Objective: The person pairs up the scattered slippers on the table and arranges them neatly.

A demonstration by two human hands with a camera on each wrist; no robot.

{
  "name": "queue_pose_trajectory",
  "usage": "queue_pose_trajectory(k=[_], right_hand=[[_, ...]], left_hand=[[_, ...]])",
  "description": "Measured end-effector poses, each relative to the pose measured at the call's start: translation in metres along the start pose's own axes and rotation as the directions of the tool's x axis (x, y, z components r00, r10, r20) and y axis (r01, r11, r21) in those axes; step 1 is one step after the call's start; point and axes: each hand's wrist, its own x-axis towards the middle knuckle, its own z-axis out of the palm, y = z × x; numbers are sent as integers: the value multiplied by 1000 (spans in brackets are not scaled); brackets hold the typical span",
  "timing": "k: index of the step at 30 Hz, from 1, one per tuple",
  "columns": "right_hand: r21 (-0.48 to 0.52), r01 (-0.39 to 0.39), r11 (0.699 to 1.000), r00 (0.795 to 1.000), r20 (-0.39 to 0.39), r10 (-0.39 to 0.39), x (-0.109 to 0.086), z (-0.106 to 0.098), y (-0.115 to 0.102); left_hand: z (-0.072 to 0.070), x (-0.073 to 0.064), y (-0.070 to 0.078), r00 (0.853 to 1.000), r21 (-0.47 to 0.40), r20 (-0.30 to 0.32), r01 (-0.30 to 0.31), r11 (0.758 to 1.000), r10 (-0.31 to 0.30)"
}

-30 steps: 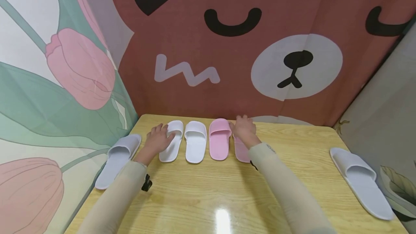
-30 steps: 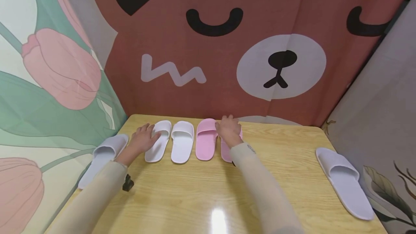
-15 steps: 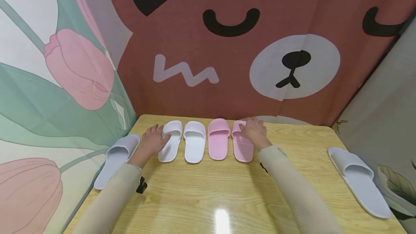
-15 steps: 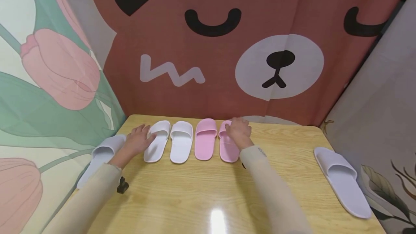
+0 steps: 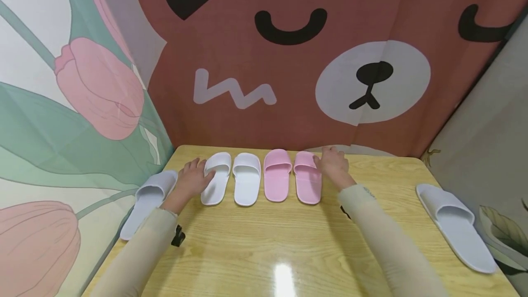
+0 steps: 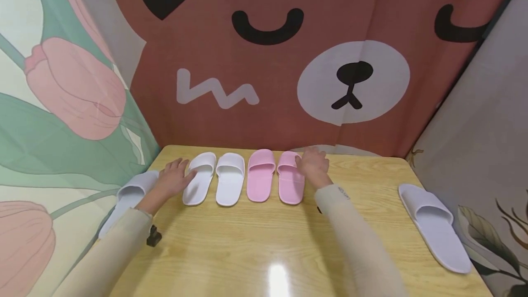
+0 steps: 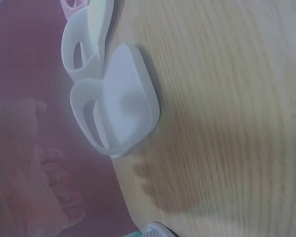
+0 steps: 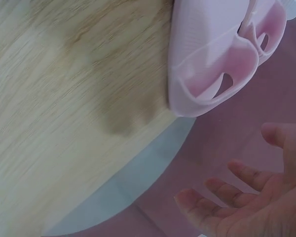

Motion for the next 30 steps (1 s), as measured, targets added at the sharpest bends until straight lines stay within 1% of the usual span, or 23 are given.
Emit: queue_pose_trajectory(k=[3,14,23,27,30], right_hand=[[-1,6,1000,1000,-2,-6,-1,-1,7],[-23,-14,1000,1000,18,14,-5,-6,34],[-22,-19,1000,999,28,19,-6,-8,50],[-26,-31,999,999,21,31,-6,-9,57],[-21,-27,999,1000,13,27,-7,-10,61]], left_hand=[[0,0,-2,1000,-4,-8,-4,1000,4],[-1,-5,-10,1000,-14,0,-6,1000,6],[-1,-7,-16,1000,-20,3,-20,1000,20],[-1,-6,-19,1000,-19,0,-21,1000,21],[-2,-7,-20,1000,-16,-1,-18,1000,18]])
